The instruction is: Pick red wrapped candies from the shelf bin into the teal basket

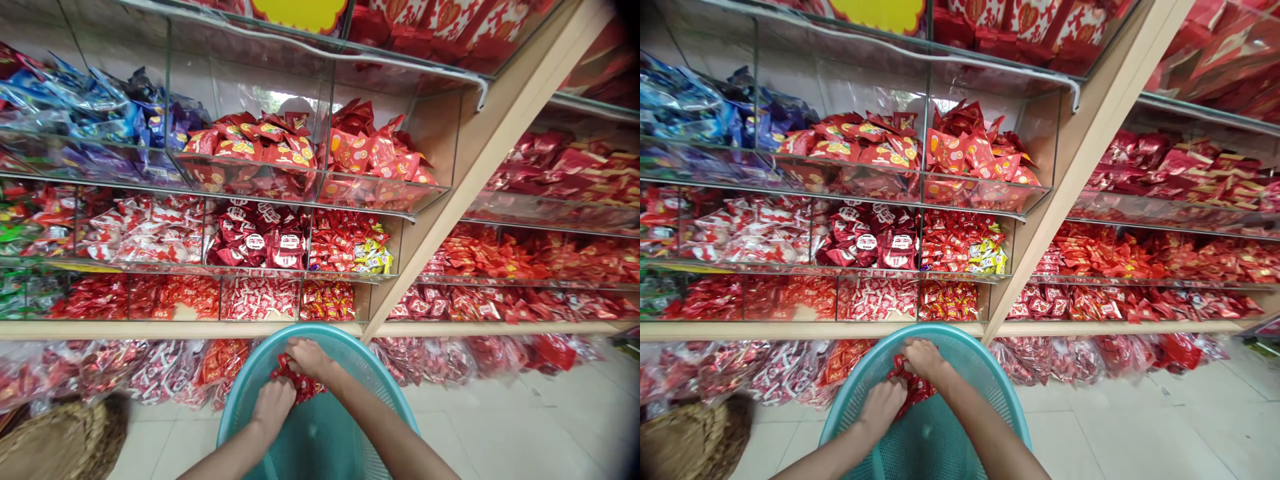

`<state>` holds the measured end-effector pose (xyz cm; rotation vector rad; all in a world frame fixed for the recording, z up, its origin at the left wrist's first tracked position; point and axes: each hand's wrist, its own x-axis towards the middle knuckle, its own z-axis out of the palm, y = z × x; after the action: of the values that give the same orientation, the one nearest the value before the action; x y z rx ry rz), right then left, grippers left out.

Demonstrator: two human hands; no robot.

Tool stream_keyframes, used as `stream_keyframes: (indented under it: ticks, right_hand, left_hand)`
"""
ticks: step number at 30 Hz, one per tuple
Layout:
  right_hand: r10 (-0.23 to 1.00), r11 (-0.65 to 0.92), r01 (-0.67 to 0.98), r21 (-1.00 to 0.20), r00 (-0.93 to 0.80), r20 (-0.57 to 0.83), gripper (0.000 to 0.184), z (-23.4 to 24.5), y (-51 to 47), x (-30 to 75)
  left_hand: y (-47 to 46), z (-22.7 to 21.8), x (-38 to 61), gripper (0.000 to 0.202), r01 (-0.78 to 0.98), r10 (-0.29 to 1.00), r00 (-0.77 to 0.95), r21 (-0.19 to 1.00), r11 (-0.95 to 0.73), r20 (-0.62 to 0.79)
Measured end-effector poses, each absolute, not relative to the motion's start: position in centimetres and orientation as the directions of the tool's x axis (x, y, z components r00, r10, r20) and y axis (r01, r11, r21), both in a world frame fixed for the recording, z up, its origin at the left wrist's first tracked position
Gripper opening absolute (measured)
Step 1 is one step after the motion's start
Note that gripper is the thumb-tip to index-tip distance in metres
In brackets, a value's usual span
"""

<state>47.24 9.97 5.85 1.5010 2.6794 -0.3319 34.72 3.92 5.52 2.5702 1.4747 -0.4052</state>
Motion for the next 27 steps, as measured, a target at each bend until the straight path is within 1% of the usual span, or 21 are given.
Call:
stream_keyframes:
  ticks: [5,8,12,15,19,23,25,27]
  right_hand:
    - [0.785,0.585,0.806,-0.092,-0.591,-0.186,0.019,5.0,10.2,45.5]
    - [0.784,0.590,0.805,-0.069,-0.591,-0.190,0.021,5.0,10.1,45.5]
    - [0.818,0.551,0.827,-0.108,-0.562,-0.127,0.022,5.6,9.5,46.6]
    - [0.819,0.554,0.824,-0.118,-0.565,-0.098,0.022,6.0,8.9,47.3]
    - [0.803,0.573,0.813,-0.104,-0.582,-0.128,0.028,5.7,8.1,46.9]
    - [0.829,0.533,0.842,-0.088,-0.540,-0.145,0.033,5.6,7.7,46.6]
    - [0.834,0.529,0.843,-0.101,-0.538,-0.125,0.033,6.8,7.6,47.1]
    - [0.833,0.537,0.832,-0.135,-0.549,-0.068,0.033,9.2,7.6,48.1]
  left_hand:
    - [2.7,6.2,33.6,0.046,0.859,0.802,0.471,-0.014,-0.511,-0.369]
    - [2.4,6.3,33.5,0.048,0.865,0.797,0.459,-0.007,-0.502,-0.392]
    - [2.4,6.4,34.0,0.049,0.880,0.797,0.434,0.006,-0.476,-0.419]
    - [2.5,6.4,34.0,0.047,0.882,0.782,0.431,0.025,-0.471,-0.450]
    - [2.5,6.5,33.4,0.044,0.889,0.775,0.419,0.040,-0.457,-0.474]
    - [2.4,6.9,33.2,0.039,0.895,0.765,0.413,0.067,-0.440,-0.494]
    - [2.5,7.0,33.3,0.040,0.897,0.759,0.417,0.089,-0.433,-0.500]
    - [2.5,6.9,33.5,0.039,0.894,0.749,0.427,0.117,-0.432,-0.507]
